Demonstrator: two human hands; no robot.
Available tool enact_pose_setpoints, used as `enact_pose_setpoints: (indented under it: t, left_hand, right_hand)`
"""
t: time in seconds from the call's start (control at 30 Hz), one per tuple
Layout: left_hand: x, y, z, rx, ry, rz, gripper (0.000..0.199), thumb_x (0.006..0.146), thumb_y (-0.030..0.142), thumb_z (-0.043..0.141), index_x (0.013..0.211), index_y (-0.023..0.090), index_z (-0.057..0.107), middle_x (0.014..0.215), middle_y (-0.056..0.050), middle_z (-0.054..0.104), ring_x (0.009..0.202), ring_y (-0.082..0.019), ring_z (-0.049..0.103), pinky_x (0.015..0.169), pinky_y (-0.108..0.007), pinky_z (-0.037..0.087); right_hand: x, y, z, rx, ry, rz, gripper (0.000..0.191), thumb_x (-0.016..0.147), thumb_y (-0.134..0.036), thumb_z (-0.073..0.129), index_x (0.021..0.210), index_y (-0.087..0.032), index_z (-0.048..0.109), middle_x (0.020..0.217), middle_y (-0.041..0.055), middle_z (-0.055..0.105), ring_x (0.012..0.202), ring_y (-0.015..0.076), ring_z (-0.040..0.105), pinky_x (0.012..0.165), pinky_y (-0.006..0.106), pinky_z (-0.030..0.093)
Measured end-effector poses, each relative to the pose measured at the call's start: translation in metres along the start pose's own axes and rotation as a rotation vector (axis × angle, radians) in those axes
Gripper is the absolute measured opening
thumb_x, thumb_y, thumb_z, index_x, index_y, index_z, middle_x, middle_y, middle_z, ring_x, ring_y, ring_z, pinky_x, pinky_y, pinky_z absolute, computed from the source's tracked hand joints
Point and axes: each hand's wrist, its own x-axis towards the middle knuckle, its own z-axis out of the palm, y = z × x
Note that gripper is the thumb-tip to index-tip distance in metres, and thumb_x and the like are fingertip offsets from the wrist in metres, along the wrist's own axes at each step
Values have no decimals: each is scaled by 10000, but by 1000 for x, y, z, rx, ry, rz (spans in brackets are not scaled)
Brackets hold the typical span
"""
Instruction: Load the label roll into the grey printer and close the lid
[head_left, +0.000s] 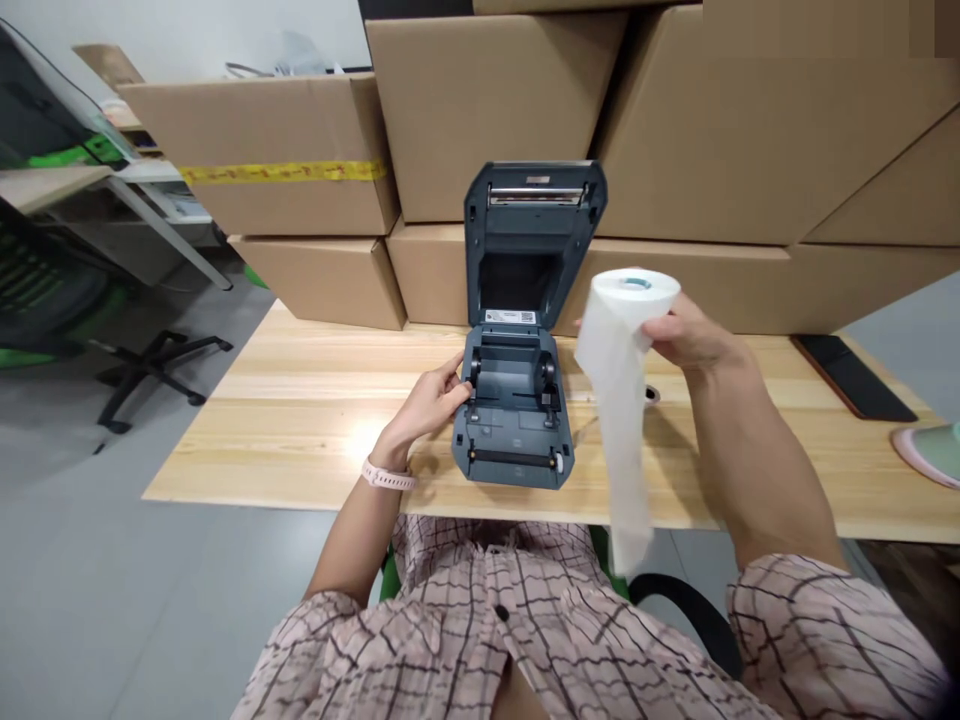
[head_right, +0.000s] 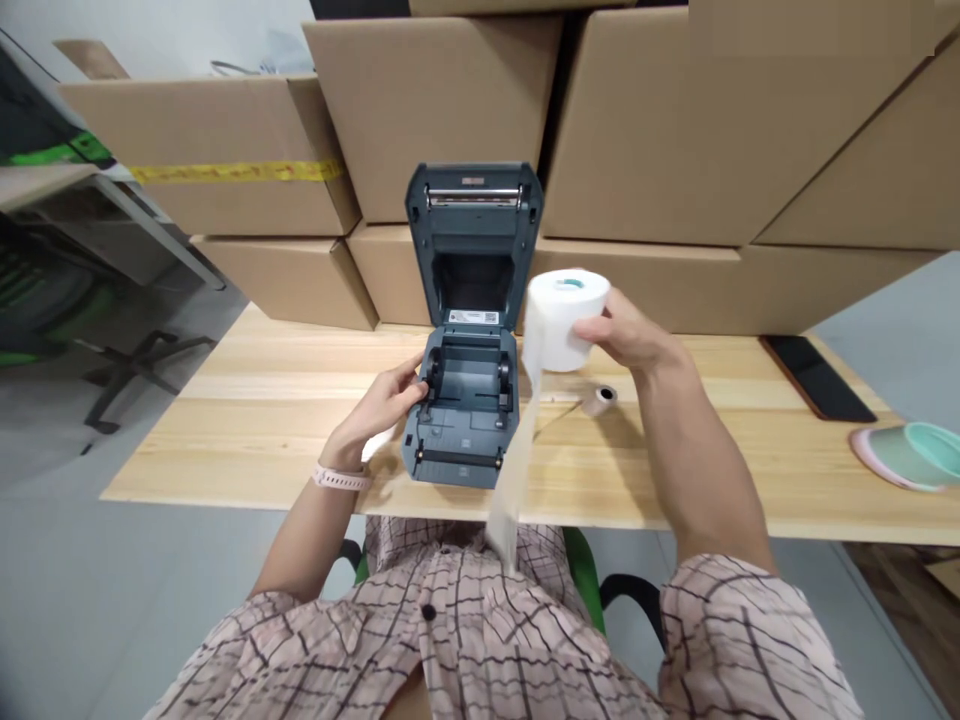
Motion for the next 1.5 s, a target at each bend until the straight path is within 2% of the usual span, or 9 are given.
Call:
enact_pose_setpoints:
  t: [0.1, 0.2, 0.37, 0.63, 0.77, 0.9, 1.07, 1.3, 1.5]
  left_hand:
    - [-1, 1, 1, 2, 0, -1, 649, 911, 272, 547, 1538, 110, 504, 657, 64, 481, 598, -105, 437, 608, -231, 332]
    - [-1, 1, 0, 11, -3, 13, 650, 912, 267, 535, 1538, 97, 499, 629, 66, 474, 582, -111, 428, 584, -239, 320]
    - [1, -3, 0, 11, -3, 45, 677, 894, 281, 555, 1546, 109, 489, 647, 69, 482, 582, -107, 427, 570, -231, 323]
    - [4, -14, 2, 12, 11, 18, 746, 881, 308, 558, 1575, 61, 434, 629, 75, 501, 555, -99, 433, 561, -230, 325]
    - [3, -12, 1, 46, 20, 45, 689, 890, 306, 552, 1539, 82, 495, 650, 64, 514, 577, -108, 445, 574, -236, 339]
    - [0, -5, 1, 60, 16, 57, 648, 897, 282, 537, 1518, 100, 522, 645, 68, 495, 588, -113, 440, 579, -237, 335]
    - [-2, -2, 1, 66, 24, 40, 665, 901, 289, 542, 1538, 101, 501, 648, 69, 491, 594, -109, 423, 590, -238, 317]
    - [-2, -3, 3, 27, 28, 22, 698, 897, 300, 563, 1560, 102, 474, 671, 68, 463, 615, -112, 419, 602, -245, 311]
    - [-3, -5, 4, 5, 64, -9, 732, 895, 340, 601, 1578, 118, 453, 706, 57, 484, 652, -121, 435, 624, -249, 330]
  right_hand:
    - [15, -41, 38, -409, -193, -75, 801, 637, -678, 822, 1245, -212, 584, 1249, 113, 699, 1087, 320, 667, 876, 395, 541]
    - [28, -58, 76, -718, -413, -52, 649, 743, -668, 755, 1169, -201, 608, 1176, 98, 705, 1005, 290, 663, 830, 372, 526]
    - [44, -43, 110, -954, -476, 14, 590, 745, -604, 765, 1143, -193, 621, 1213, 142, 697, 1070, 365, 652, 882, 425, 487]
    - [58, -12, 123, -1074, -590, 80, 684, 799, -599, 729, 1308, -163, 592, 1347, 180, 656, 1203, 396, 636, 948, 464, 502]
    - [35, -17, 119, -1022, -526, -67, 629, 907, -519, 663, 1413, -160, 563, 1408, 196, 624, 1268, 405, 599, 1033, 534, 485]
    - [-23, -28, 124, -920, -383, -237, 492, 1033, -483, 504, 1452, -240, 583, 1518, 126, 590, 1392, 355, 539, 1158, 570, 431]
    - [-83, -21, 144, -836, -381, -218, 514, 1053, -544, 454, 1507, -328, 562, 1619, 51, 500, 1500, 311, 472, 1214, 597, 422]
    - [-93, 1, 167, -857, -256, -276, 474, 1054, -491, 484, 1463, -275, 586, 1588, 93, 537, 1511, 298, 462, 1210, 599, 438]
    - [-96, 3, 171, -847, -256, -280, 498, 1052, -494, 490, 1496, -274, 542, 1622, 90, 491, 1537, 288, 425, 1220, 601, 431]
